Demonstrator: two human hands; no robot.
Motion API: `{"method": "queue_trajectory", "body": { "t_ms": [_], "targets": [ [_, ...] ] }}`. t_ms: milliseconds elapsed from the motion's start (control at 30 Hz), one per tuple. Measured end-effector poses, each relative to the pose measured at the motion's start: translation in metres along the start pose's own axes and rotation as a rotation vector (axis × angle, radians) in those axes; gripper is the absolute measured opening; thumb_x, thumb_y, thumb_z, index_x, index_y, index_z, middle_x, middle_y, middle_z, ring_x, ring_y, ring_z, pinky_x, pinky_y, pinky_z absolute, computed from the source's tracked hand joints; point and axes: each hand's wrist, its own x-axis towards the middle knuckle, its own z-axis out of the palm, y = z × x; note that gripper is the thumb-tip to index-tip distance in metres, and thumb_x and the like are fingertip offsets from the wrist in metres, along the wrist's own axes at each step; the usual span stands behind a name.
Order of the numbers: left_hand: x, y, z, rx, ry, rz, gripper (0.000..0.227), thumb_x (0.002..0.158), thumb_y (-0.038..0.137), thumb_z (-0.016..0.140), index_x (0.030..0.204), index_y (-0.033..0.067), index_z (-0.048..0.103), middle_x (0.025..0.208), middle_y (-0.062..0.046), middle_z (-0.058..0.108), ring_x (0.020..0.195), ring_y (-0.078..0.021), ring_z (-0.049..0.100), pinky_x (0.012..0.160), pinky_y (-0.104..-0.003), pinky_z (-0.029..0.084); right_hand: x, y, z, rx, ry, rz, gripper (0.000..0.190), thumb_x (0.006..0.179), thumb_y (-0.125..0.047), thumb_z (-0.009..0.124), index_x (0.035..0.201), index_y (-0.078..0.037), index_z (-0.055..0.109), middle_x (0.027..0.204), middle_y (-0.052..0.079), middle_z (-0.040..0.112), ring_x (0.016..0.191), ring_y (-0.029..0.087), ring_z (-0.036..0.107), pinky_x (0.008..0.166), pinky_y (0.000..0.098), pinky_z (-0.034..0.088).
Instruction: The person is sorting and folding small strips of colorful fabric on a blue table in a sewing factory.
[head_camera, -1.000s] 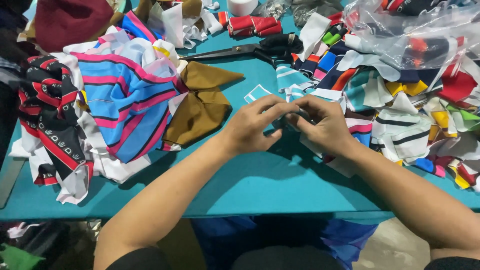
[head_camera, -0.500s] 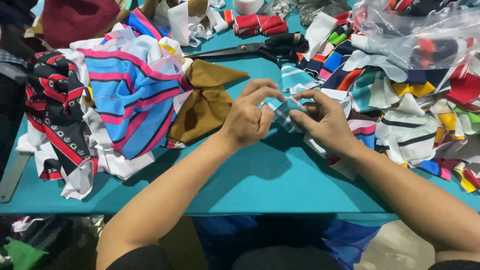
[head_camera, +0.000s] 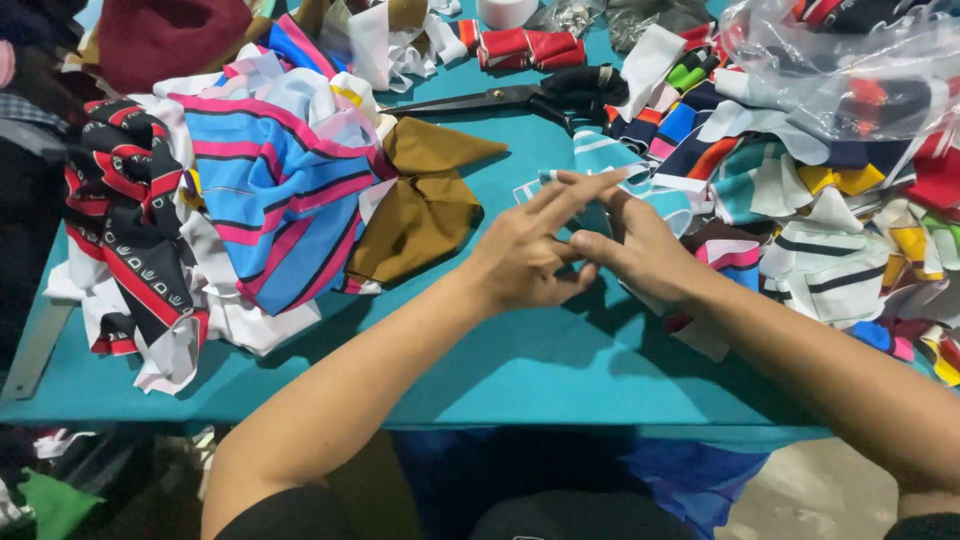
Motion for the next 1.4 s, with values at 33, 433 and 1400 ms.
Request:
{"method": "queue_trajectory", "body": {
  "t_ms": [33,433,1400],
  "targets": [
    [0.000,0.003,-0.002,-0.044,-0.163,0.021,0.030,0.083,0.027,0.075,0.062,0.0075,0.066,0.125,-0.011,0.066,0.102,-0.0285,0.065,0.077,-0.033,0.060,0.000,0.000,0.002,-0.036,-0.038,-0.011,0.071,0.094,-0.033,0.071,0.152,0.000,0.047,0.135,0.030,0.058,0.128,0.037,0.053,0.104,0.0536,0.045],
    [0.015,0.025,-0.019,-0.052,-0.663,-0.204,0.041,0.087,0.036,0.078,0.103,-0.0006,0.076,0.142,-0.025,0.051,0.130,-0.0430,0.052,0.100,-0.049,0.052,0.008,-0.016,0.040,-0.625,0.030,0.107,0.073,0.097,-0.056,0.063,0.152,-0.010,0.053,0.136,0.025,0.060,0.143,0.050,0.040,0.111,0.0631,0.040],
    [-0.032,-0.021,0.011,-0.117,-0.579,-0.143,0.014,0.102,0.017,0.062,0.095,0.0064,0.066,0.087,-0.010,0.068,0.076,-0.0292,0.062,0.060,-0.041,0.050,-0.034,-0.021,-0.031,-1.356,0.087,-0.396,0.024,0.081,-0.020,0.074,0.100,-0.013,0.063,0.121,0.011,0.073,0.111,0.028,0.068,0.103,0.0510,0.045]
  ]
}}
